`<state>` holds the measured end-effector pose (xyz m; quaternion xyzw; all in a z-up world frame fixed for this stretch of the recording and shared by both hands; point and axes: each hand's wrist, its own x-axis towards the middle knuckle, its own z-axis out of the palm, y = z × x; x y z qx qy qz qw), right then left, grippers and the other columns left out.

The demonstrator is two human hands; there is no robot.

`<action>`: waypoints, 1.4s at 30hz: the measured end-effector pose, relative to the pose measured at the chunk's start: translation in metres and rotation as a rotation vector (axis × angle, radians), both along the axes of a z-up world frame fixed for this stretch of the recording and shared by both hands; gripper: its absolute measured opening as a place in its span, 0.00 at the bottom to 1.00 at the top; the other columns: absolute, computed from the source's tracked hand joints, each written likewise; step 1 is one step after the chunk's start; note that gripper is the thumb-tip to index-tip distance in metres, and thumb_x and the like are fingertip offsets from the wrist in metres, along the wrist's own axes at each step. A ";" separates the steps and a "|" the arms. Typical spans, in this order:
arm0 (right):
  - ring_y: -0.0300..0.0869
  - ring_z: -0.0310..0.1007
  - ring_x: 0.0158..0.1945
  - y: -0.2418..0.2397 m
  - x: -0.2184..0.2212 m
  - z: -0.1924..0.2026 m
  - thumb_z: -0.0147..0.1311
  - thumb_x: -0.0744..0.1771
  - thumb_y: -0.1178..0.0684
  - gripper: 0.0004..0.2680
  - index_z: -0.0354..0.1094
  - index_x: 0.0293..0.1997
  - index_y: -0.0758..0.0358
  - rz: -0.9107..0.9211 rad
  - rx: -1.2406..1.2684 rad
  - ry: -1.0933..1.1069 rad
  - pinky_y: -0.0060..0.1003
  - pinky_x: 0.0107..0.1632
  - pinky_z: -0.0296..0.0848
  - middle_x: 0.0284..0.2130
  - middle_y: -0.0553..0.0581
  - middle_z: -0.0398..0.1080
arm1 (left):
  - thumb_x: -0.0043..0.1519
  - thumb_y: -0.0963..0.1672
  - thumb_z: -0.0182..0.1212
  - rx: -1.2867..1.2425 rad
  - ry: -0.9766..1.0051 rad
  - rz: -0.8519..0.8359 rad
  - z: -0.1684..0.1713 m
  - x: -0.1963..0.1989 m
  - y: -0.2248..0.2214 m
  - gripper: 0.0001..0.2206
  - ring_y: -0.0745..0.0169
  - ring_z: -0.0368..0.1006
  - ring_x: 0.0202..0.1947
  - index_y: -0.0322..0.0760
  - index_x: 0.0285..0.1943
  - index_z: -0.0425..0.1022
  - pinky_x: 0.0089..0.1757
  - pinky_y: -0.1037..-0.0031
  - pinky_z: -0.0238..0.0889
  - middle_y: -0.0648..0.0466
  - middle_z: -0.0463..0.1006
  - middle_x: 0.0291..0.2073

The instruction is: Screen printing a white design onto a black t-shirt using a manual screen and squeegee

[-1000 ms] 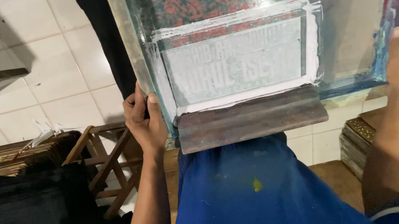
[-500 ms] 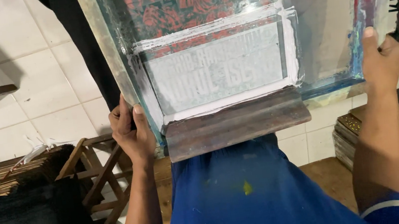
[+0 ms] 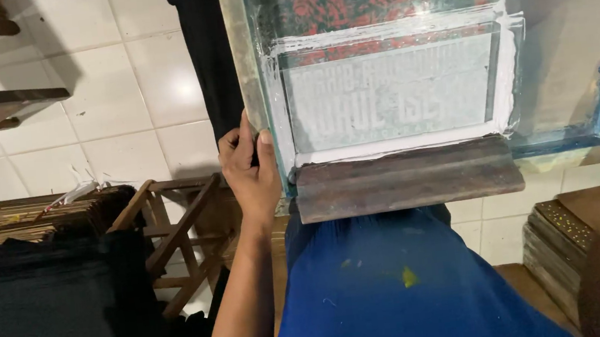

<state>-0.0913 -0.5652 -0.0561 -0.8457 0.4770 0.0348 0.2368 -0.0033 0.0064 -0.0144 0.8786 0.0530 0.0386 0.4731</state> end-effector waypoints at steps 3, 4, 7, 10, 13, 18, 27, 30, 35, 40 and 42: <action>0.64 0.71 0.55 0.003 -0.012 -0.004 0.48 0.81 0.34 0.24 0.69 0.65 0.75 0.266 -0.236 -0.112 0.55 0.50 0.67 0.54 0.74 0.72 | 0.73 0.49 0.53 -0.015 -0.032 -0.001 -0.003 0.000 0.000 0.21 0.54 0.67 0.50 0.38 0.73 0.67 0.48 0.65 0.66 0.49 0.72 0.41; 0.68 0.75 0.51 0.005 -0.016 -0.005 0.54 0.84 0.43 0.21 0.72 0.62 0.84 0.418 -0.355 -0.227 0.56 0.46 0.71 0.50 0.81 0.75 | 0.73 0.49 0.53 -0.016 -0.053 -0.003 -0.002 0.001 -0.001 0.20 0.53 0.67 0.50 0.37 0.72 0.67 0.47 0.65 0.67 0.48 0.72 0.40; 0.65 0.59 0.57 0.139 0.029 0.096 0.53 0.76 0.66 0.14 0.54 0.68 0.83 0.676 -0.152 -0.498 0.52 0.57 0.58 0.59 0.80 0.58 | 0.73 0.49 0.53 -0.051 -0.055 0.001 -0.002 0.003 -0.001 0.20 0.54 0.67 0.48 0.38 0.72 0.68 0.46 0.65 0.66 0.48 0.70 0.41; 0.65 0.58 0.69 0.216 0.015 0.123 0.49 0.64 0.31 0.32 0.61 0.69 0.69 0.975 0.161 -0.254 0.68 0.67 0.60 0.65 0.75 0.61 | 0.73 0.49 0.53 -0.028 -0.058 -0.008 -0.001 0.002 0.000 0.21 0.53 0.67 0.49 0.36 0.72 0.67 0.48 0.65 0.66 0.47 0.71 0.41; 0.50 0.66 0.60 0.269 0.000 0.118 0.59 0.64 0.35 0.19 0.73 0.57 0.50 1.407 0.053 -0.269 0.44 0.55 0.67 0.56 0.52 0.70 | 0.70 0.43 0.60 -0.129 -0.167 -0.001 -0.019 0.003 0.003 0.19 0.51 0.72 0.48 0.32 0.70 0.70 0.51 0.63 0.58 0.49 0.77 0.33; 0.49 0.70 0.52 0.270 0.004 0.115 0.52 0.69 0.49 0.10 0.72 0.54 0.54 1.522 -0.162 -0.300 0.41 0.46 0.68 0.51 0.52 0.71 | 0.71 0.43 0.60 -0.092 -0.173 0.011 -0.024 -0.001 0.006 0.19 0.53 0.72 0.49 0.34 0.71 0.70 0.51 0.64 0.57 0.49 0.78 0.33; 0.52 0.76 0.47 0.267 0.078 0.122 0.53 0.69 0.49 0.09 0.73 0.51 0.58 1.449 -0.255 -0.050 0.44 0.49 0.72 0.44 0.54 0.75 | 0.71 0.42 0.60 -0.072 -0.177 0.021 -0.024 -0.001 0.002 0.20 0.55 0.71 0.50 0.37 0.73 0.68 0.50 0.66 0.55 0.51 0.75 0.37; 0.55 0.78 0.47 0.262 0.071 0.135 0.51 0.69 0.50 0.10 0.72 0.52 0.58 1.475 -0.150 0.008 0.47 0.50 0.72 0.44 0.57 0.76 | 0.72 0.44 0.59 -0.068 -0.155 0.019 -0.016 0.000 -0.001 0.20 0.53 0.71 0.52 0.37 0.73 0.68 0.50 0.64 0.54 0.51 0.74 0.38; 0.48 0.77 0.49 0.257 0.038 0.104 0.53 0.66 0.48 0.10 0.71 0.52 0.50 1.528 -0.250 -0.063 0.41 0.50 0.72 0.43 0.50 0.75 | 0.73 0.45 0.58 -0.068 -0.138 0.015 -0.011 -0.001 0.000 0.19 0.52 0.71 0.54 0.37 0.73 0.69 0.51 0.64 0.52 0.51 0.76 0.37; 0.54 0.78 0.46 0.256 0.098 0.105 0.50 0.70 0.45 0.12 0.73 0.58 0.51 1.410 -0.124 -0.099 0.47 0.50 0.72 0.41 0.55 0.77 | 0.72 0.44 0.58 -0.059 -0.111 0.011 -0.013 0.000 0.001 0.20 0.58 0.70 0.54 0.40 0.73 0.69 0.52 0.67 0.52 0.55 0.79 0.39; 0.55 0.78 0.43 0.254 0.146 0.113 0.52 0.70 0.46 0.13 0.73 0.60 0.55 1.419 -0.133 -0.047 0.52 0.49 0.72 0.42 0.55 0.78 | 0.73 0.48 0.54 -0.009 -0.081 0.018 -0.006 0.000 -0.001 0.20 0.57 0.69 0.52 0.41 0.73 0.69 0.52 0.65 0.56 0.52 0.76 0.42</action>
